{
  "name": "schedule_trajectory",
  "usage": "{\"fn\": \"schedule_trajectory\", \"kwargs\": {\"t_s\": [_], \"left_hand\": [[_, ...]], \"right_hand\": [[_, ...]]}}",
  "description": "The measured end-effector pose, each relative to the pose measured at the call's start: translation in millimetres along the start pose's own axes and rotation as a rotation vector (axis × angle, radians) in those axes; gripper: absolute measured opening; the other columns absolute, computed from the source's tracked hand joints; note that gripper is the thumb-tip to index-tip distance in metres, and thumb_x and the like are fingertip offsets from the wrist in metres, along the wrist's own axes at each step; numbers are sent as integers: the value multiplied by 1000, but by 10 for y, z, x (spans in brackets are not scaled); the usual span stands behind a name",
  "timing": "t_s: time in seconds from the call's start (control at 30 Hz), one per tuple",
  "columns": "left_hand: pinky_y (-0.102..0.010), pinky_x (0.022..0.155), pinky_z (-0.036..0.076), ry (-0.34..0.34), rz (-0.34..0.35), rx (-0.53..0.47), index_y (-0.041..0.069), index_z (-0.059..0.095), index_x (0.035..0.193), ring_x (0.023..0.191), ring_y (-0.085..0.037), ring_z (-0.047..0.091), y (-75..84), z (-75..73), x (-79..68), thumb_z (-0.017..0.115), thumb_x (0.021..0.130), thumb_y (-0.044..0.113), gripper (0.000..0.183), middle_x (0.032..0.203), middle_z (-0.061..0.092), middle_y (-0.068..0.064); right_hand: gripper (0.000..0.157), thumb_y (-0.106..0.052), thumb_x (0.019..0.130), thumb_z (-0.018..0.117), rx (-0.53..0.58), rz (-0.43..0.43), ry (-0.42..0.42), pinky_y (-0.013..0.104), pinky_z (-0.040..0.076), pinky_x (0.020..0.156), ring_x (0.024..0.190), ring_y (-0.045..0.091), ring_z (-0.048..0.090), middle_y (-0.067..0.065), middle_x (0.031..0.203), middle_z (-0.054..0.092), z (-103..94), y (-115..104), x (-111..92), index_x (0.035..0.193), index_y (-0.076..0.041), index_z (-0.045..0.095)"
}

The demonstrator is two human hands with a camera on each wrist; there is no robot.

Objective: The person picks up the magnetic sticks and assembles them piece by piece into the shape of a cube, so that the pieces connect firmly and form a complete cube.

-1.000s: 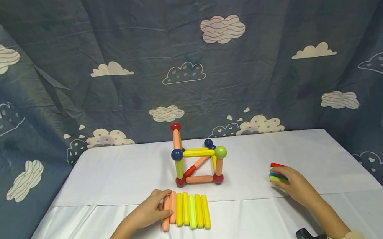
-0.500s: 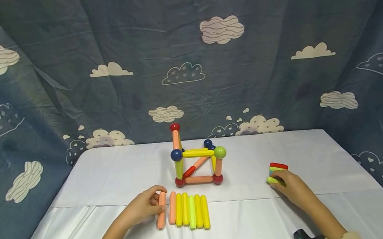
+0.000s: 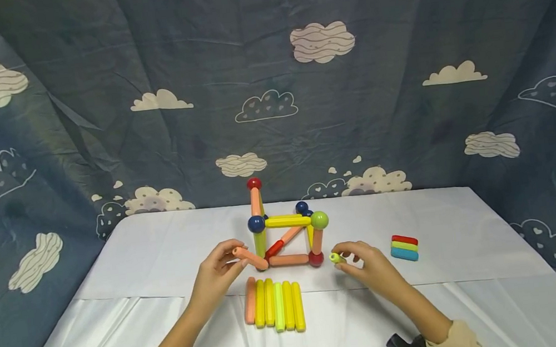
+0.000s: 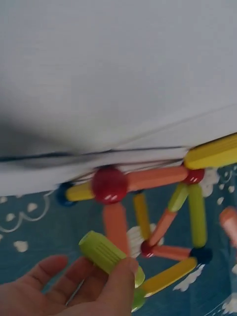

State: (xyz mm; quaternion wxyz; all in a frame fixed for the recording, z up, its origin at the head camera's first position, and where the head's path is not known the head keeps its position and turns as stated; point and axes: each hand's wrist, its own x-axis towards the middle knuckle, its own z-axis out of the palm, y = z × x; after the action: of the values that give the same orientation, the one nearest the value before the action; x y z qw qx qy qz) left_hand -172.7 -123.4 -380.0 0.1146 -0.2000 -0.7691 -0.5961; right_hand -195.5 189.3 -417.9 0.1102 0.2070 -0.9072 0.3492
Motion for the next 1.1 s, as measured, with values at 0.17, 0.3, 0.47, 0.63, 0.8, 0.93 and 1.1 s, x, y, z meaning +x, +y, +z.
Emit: {"fn": "schedule_trajectory", "kwargs": {"t_s": [0.17, 0.3, 0.47, 0.63, 0.8, 0.93, 1.1], "left_hand": [[-32, 78, 49, 0, 34, 24, -3, 54, 107, 94, -19, 58, 14, 137, 47, 64, 79, -5, 30, 100, 58, -9], [-34, 75, 50, -19, 75, 28, -6, 55, 105, 92, -21, 59, -8, 231, 68, 64, 79, -6, 28, 97, 60, -9], [-33, 73, 51, -34, 118, 6, -3, 56, 105, 91, -24, 59, -28, 325, 96, 63, 79, -7, 28, 98, 60, -12], [-34, 72, 51, -69, 161, -30, -5, 54, 106, 90, -24, 58, -53, 399, 135, 61, 80, -9, 27, 100, 59, -13], [-33, 73, 51, -86, 173, -46, -5, 53, 107, 91, -23, 58, -70, 461, 163, 60, 81, -7, 27, 101, 57, -15], [-31, 74, 50, -86, 153, -33, -2, 54, 107, 92, -22, 58, -73, 501, 173, 60, 82, -6, 25, 102, 58, -15], [-32, 75, 50, -84, 151, -27, -1, 55, 107, 91, -23, 58, -156, 534, 188, 61, 81, -5, 27, 103, 58, -14]], "right_hand": [[29, -7, 74, 73, 25, -136, 7, 25, 46, 60, 72, 11, 48, -10, 86, 59, 259, -108, 134, 101, -13, 63], [25, -8, 75, 72, 3, -215, 25, 21, 42, 55, 64, 7, 46, -11, 76, 53, 397, -165, 209, 97, -14, 61], [25, -8, 75, 73, -110, -233, 57, 18, 40, 52, 59, 11, 47, -10, 70, 49, 487, -219, 260, 96, -14, 60], [26, -8, 73, 74, -181, -205, 73, 19, 41, 53, 58, 9, 48, -7, 72, 54, 528, -231, 281, 95, -14, 60], [27, -8, 74, 73, -179, -176, 71, 18, 42, 53, 57, 5, 45, -8, 73, 55, 544, -224, 290, 97, -13, 60], [31, -7, 76, 72, -108, -179, 64, 17, 44, 54, 59, 5, 48, -5, 77, 58, 547, -213, 293, 104, -11, 60], [35, -6, 80, 67, 151, -178, 23, 18, 49, 59, 68, 10, 61, 7, 100, 62, 573, -203, 311, 113, -8, 56]]}}
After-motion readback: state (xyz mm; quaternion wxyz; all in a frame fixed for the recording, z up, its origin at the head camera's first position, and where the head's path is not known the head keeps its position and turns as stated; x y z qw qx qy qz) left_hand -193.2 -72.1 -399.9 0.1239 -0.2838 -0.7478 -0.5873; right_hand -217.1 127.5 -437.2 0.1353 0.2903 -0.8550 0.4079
